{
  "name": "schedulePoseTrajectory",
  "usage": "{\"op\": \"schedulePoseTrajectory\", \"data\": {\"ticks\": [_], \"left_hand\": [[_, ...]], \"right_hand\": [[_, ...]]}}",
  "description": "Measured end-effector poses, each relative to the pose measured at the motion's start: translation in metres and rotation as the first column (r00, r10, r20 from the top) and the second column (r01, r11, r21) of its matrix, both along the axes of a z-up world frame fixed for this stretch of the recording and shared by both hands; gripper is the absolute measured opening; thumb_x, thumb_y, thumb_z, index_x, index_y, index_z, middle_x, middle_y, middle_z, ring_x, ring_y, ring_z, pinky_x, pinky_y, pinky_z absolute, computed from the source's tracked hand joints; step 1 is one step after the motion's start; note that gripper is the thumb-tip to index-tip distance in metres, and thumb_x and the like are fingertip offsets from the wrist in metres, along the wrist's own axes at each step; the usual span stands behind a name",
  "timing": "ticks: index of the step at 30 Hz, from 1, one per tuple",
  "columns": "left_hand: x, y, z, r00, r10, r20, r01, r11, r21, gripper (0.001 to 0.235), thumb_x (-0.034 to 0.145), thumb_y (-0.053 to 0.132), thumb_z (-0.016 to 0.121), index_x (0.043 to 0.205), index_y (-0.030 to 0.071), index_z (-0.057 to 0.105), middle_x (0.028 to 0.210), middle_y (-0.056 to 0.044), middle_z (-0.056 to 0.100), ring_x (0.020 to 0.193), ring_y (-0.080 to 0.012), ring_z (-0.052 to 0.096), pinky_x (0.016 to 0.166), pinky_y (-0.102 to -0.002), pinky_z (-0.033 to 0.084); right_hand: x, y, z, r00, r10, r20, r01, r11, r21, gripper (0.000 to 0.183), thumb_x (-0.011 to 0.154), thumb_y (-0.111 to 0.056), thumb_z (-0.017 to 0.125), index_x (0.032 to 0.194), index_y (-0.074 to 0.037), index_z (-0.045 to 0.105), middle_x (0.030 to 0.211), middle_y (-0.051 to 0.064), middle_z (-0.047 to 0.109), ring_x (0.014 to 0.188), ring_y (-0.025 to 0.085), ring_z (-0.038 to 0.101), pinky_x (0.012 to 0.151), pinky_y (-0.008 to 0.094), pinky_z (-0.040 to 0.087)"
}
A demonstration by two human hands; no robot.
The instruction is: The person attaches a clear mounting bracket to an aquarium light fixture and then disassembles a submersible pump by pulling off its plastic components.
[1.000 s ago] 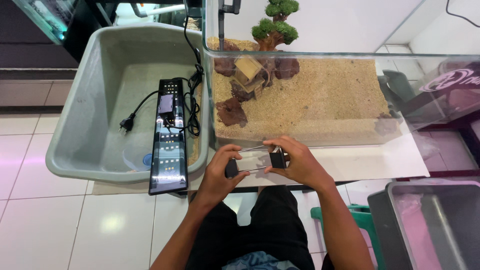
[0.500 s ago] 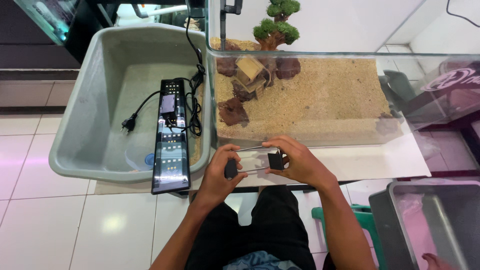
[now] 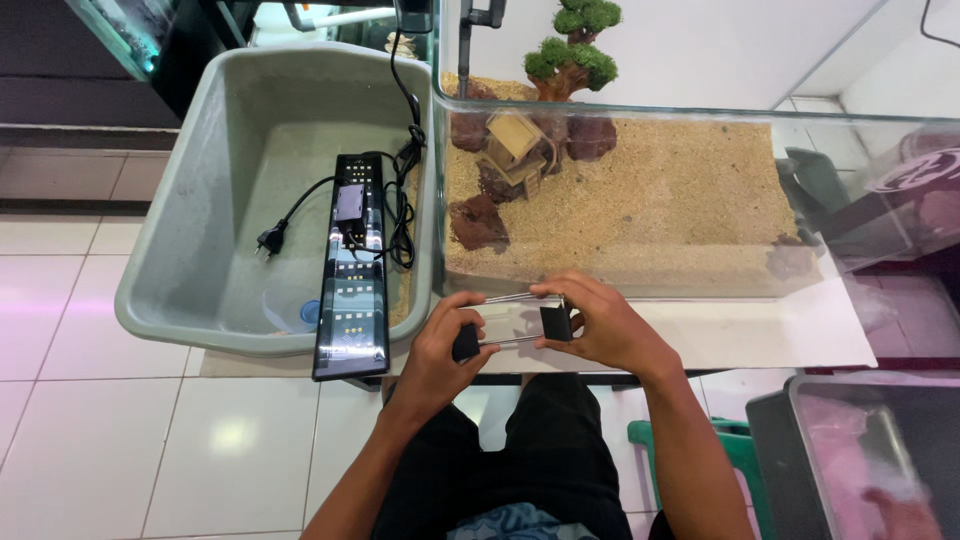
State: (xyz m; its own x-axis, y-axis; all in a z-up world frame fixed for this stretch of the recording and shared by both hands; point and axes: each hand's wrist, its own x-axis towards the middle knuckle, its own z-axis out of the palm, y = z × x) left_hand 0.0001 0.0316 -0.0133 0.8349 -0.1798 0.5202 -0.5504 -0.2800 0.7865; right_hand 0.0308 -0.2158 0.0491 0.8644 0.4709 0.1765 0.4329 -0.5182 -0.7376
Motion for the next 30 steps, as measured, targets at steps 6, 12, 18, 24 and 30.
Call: {"op": "schedulePoseTrajectory", "data": {"ticks": [6, 12, 18, 24, 30], "left_hand": [[0.0, 0.001, 0.006, 1.0, 0.012, 0.022, -0.012, 1.0, 0.021, 0.034, 0.076, 0.006, 0.088, 0.098, 0.008, 0.063, 0.127, -0.009, 0.065, 0.105, -0.0358, 0.073, 0.09, -0.043, 0.059], [-0.001, -0.002, 0.009, 1.0, -0.004, 0.004, 0.004, 1.0, -0.015, 0.033, 0.076, 0.005, 0.088, 0.096, 0.007, 0.062, 0.126, -0.011, 0.066, 0.108, -0.0395, 0.071, 0.092, -0.047, 0.058], [-0.005, -0.002, 0.023, 1.0, -0.011, -0.005, 0.011, 1.0, -0.014, 0.031, 0.078, 0.005, 0.087, 0.095, 0.008, 0.061, 0.123, -0.01, 0.068, 0.102, -0.0378, 0.073, 0.086, -0.046, 0.06], [-0.001, 0.001, 0.011, 1.0, -0.024, 0.004, 0.024, 1.0, -0.014, 0.033, 0.075, 0.007, 0.089, 0.093, 0.008, 0.061, 0.121, -0.01, 0.068, 0.103, -0.0367, 0.074, 0.086, -0.043, 0.06], [-0.002, 0.002, 0.012, 1.0, -0.015, -0.027, 0.015, 1.0, -0.007, 0.034, 0.075, 0.008, 0.089, 0.093, 0.007, 0.061, 0.122, -0.01, 0.067, 0.101, -0.0371, 0.074, 0.086, -0.043, 0.06]], "right_hand": [[-0.004, 0.001, 0.001, 0.999, 0.001, 0.043, -0.002, 0.999, 0.042, 0.063, 0.071, -0.009, 0.092, 0.128, -0.008, 0.065, 0.128, 0.011, 0.064, 0.085, 0.031, 0.073, 0.068, 0.037, 0.068], [-0.007, -0.002, -0.001, 0.997, 0.021, 0.069, -0.026, 0.996, 0.083, 0.061, 0.072, -0.005, 0.091, 0.128, -0.009, 0.066, 0.126, 0.012, 0.066, 0.082, 0.032, 0.074, 0.063, 0.038, 0.068], [-0.007, 0.0, 0.009, 0.997, 0.032, 0.064, -0.036, 0.997, 0.061, 0.06, 0.07, -0.006, 0.092, 0.125, -0.009, 0.067, 0.125, 0.012, 0.067, 0.08, 0.031, 0.073, 0.062, 0.038, 0.067], [-0.01, 0.005, 0.013, 0.997, 0.042, 0.059, -0.045, 0.997, 0.063, 0.057, 0.072, -0.005, 0.09, 0.124, -0.01, 0.067, 0.124, 0.011, 0.068, 0.082, 0.032, 0.074, 0.062, 0.038, 0.068], [-0.011, -0.001, -0.001, 1.0, -0.014, -0.019, 0.015, 0.998, 0.054, 0.082, 0.074, -0.007, 0.089, 0.146, -0.013, 0.051, 0.132, 0.015, 0.065, 0.087, 0.036, 0.072, 0.07, 0.041, 0.068]]}}
